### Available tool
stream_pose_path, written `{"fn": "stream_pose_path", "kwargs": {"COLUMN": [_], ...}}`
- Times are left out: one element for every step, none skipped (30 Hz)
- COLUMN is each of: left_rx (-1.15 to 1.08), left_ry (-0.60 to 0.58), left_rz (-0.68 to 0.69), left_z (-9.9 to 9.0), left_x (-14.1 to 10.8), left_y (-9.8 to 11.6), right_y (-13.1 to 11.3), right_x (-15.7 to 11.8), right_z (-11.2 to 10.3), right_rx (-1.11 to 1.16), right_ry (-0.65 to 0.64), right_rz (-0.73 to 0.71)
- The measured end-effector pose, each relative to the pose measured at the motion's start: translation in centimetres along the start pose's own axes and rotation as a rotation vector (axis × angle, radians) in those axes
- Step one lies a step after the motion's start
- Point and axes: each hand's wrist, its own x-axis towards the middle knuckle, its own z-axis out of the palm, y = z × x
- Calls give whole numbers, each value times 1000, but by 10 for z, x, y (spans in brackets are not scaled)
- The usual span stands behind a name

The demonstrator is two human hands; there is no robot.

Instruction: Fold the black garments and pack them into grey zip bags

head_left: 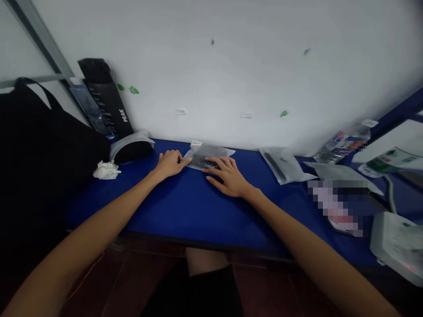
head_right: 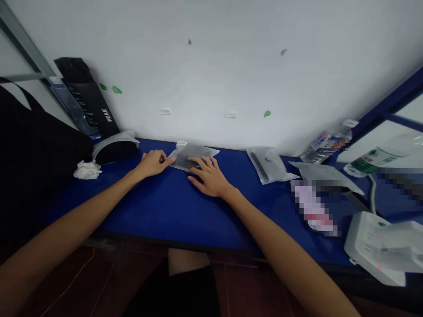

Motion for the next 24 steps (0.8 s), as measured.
{"fn": "stream_pose_path", "kwargs": {"left_rx": [-35, -76, -118, -159, -199, -239, -276, -308, -335, -357, -374, -386, -392, -390, -378, -360, -338, -316, -299, -286, -279, -271, -263, -253], "left_ry": [4, 10, 15, 19, 23, 28, 34, 41, 47, 52, 54, 55, 55, 55, 57, 62, 68, 72, 75, 77, 77, 76, 77, 81], "left_rz": [11, 24, 41, 63, 87, 110, 130, 147, 158, 165, 169, 168, 167, 166, 166, 165, 163, 161, 157, 150, 141, 134, 125, 117], "left_z": [1, 1, 2, 3, 3, 4, 5, 6, 7, 8, 9, 11, 11, 12, 12, 12, 11, 10, 9, 9, 8, 7, 6, 6], "left_x": [0, -1, -1, -2, -3, -3, -3, -3, -3, -3, -2, -2, -2, -2, -2, -2, -2, -3, -3, -3, -3, -2, -2, -1], "left_y": [1, 2, 4, 5, 6, 7, 8, 8, 8, 8, 7, 7, 6, 6, 7, 7, 8, 8, 9, 10, 10, 10, 9, 8], "right_y": [0, 1, 2, 2, 2, 3, 3, 3, 3, 2, 1, 0, -1, -1, -2, -2, -2, -2, -1, 1, 2, 3, 4, 5], "right_x": [0, 0, 0, -1, -1, -1, -1, -1, -1, -1, 0, 0, 0, 0, 0, 0, 0, 0, 1, 1, 0, 0, 0, -1], "right_z": [0, 0, -1, -1, -2, -2, -2, -2, -2, -2, -2, -2, -2, -2, -2, -2, -2, -3, -3, -3, -4, -4, -4, -4], "right_rx": [2, 3, 4, 7, 12, 18, 24, 29, 32, 31, 28, 25, 22, 18, 14, 10, 5, 1, -1, 2, 9, 18, 28, 38], "right_ry": [1, 1, 1, 2, 4, 9, 14, 17, 18, 17, 16, 15, 16, 20, 24, 24, 19, 12, 0, -12, -25, -33, -40, -44], "right_rz": [-3, -6, -10, -14, -15, -13, -7, -3, 0, 1, 0, -1, 2, 8, 12, 14, 11, 4, -4, -12, -16, -18, -18, -17]}}
